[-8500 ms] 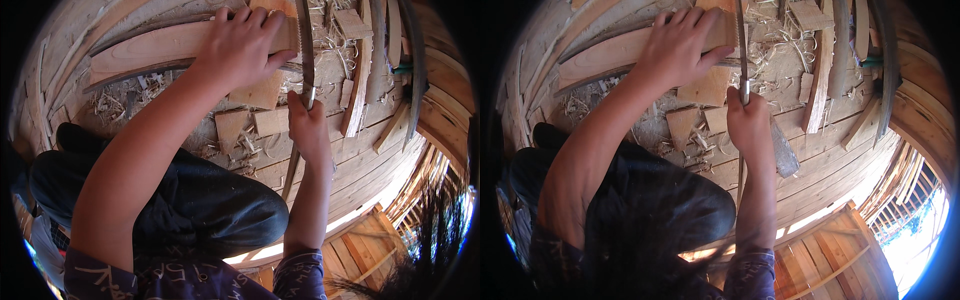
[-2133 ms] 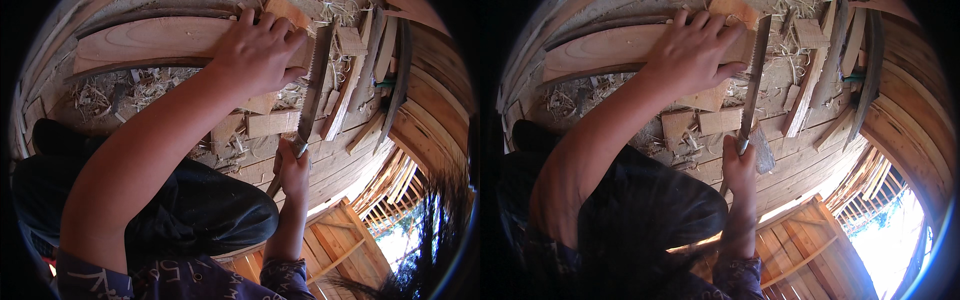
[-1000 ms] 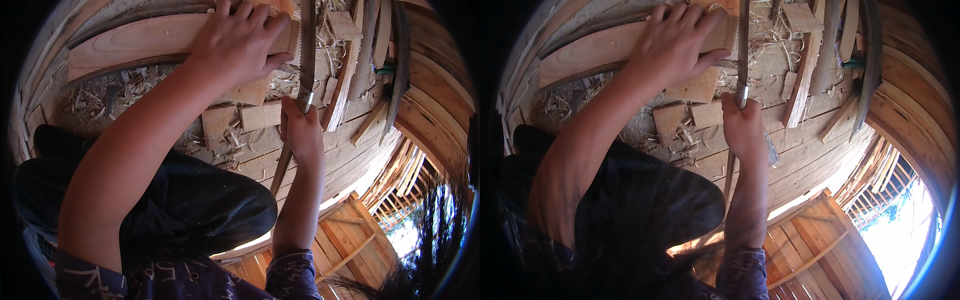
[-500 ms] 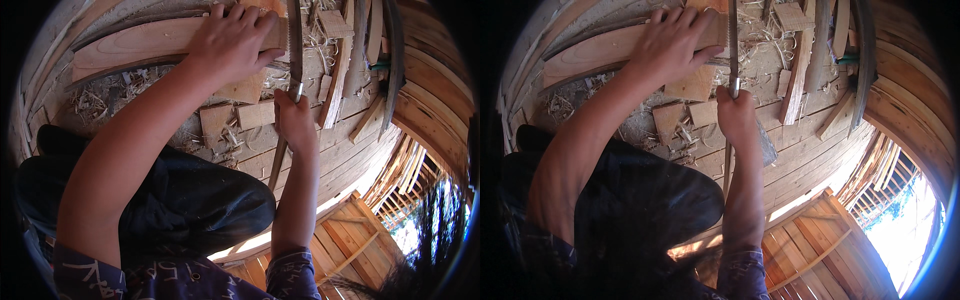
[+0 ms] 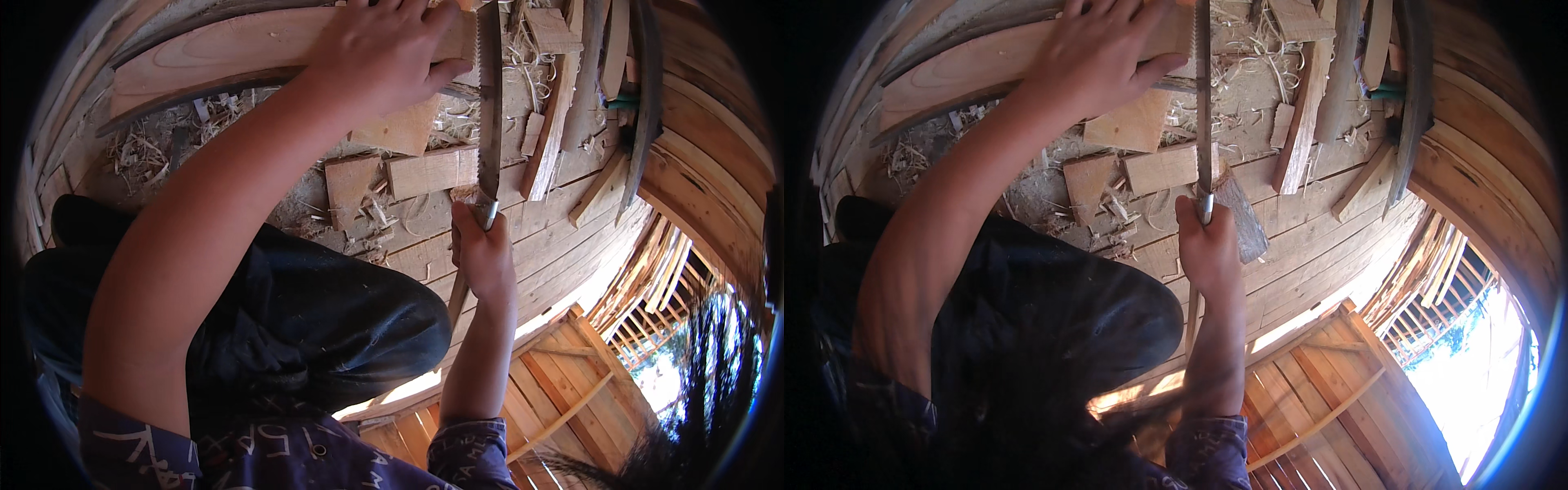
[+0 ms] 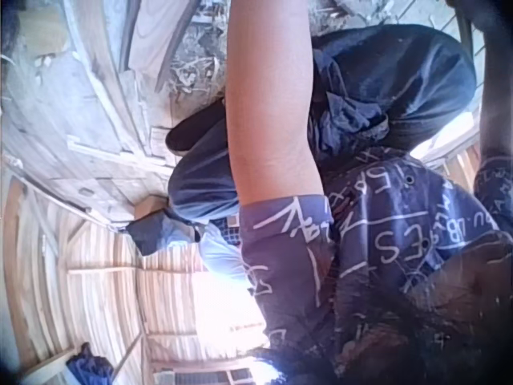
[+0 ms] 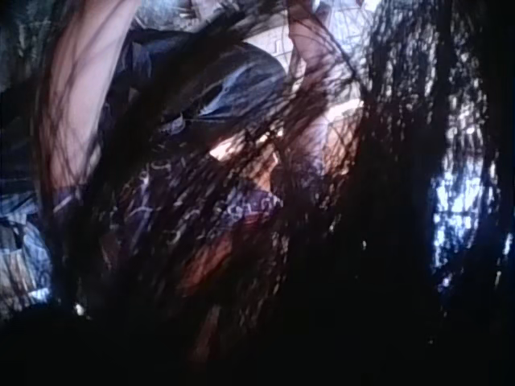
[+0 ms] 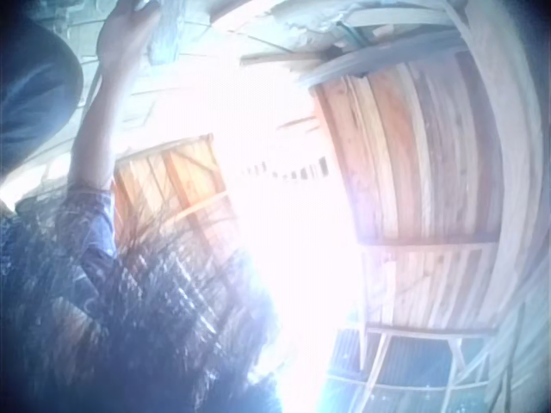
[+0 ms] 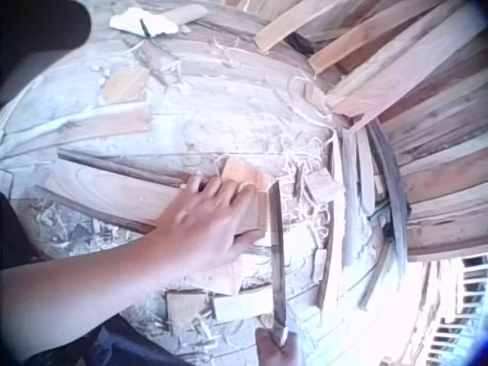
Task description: The person saws a piece of wood with a hand saw while sitting on the floor.
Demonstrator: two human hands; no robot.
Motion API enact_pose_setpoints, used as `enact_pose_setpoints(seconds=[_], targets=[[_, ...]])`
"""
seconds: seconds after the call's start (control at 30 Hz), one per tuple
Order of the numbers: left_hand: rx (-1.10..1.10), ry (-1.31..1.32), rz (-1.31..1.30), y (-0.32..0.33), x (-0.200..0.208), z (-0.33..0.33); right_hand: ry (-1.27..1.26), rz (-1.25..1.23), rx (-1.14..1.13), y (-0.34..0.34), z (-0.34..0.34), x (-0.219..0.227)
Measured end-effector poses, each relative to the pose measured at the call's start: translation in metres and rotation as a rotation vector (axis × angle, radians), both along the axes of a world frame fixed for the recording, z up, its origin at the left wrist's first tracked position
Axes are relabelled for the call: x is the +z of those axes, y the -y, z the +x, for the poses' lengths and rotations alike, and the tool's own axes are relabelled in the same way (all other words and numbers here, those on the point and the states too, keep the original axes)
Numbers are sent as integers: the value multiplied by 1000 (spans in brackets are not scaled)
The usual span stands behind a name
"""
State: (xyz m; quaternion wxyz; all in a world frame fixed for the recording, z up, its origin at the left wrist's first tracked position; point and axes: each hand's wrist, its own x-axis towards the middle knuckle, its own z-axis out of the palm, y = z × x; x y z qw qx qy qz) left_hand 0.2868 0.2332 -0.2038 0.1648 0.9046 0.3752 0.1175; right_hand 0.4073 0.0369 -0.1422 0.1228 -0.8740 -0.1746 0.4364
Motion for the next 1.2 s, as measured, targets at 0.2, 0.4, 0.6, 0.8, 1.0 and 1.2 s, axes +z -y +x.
enact_pose_setpoints(seconds=[0.2, 0.4, 0.6, 0.8, 1.0, 1.2], targets=[[2, -41, 98, 1, -9, 1, 6, 76, 59, -66, 14, -24], [-35, 9, 58, 0, 0, -2, 4, 63, 20, -96, 12, -20], [-40, -42, -51, -3, 3, 1, -39, -22, 0, -9, 9, -1], [-72, -110, -94, -4, 11, -1, 3, -68, 1, 0, 4, 3], [64, 48, 189, 7, -32, 7, 58, -22, 104, -88, 17, -12], [47, 10, 192, 11, -27, 1, 38, -1, 71, -78, 12, -8]])
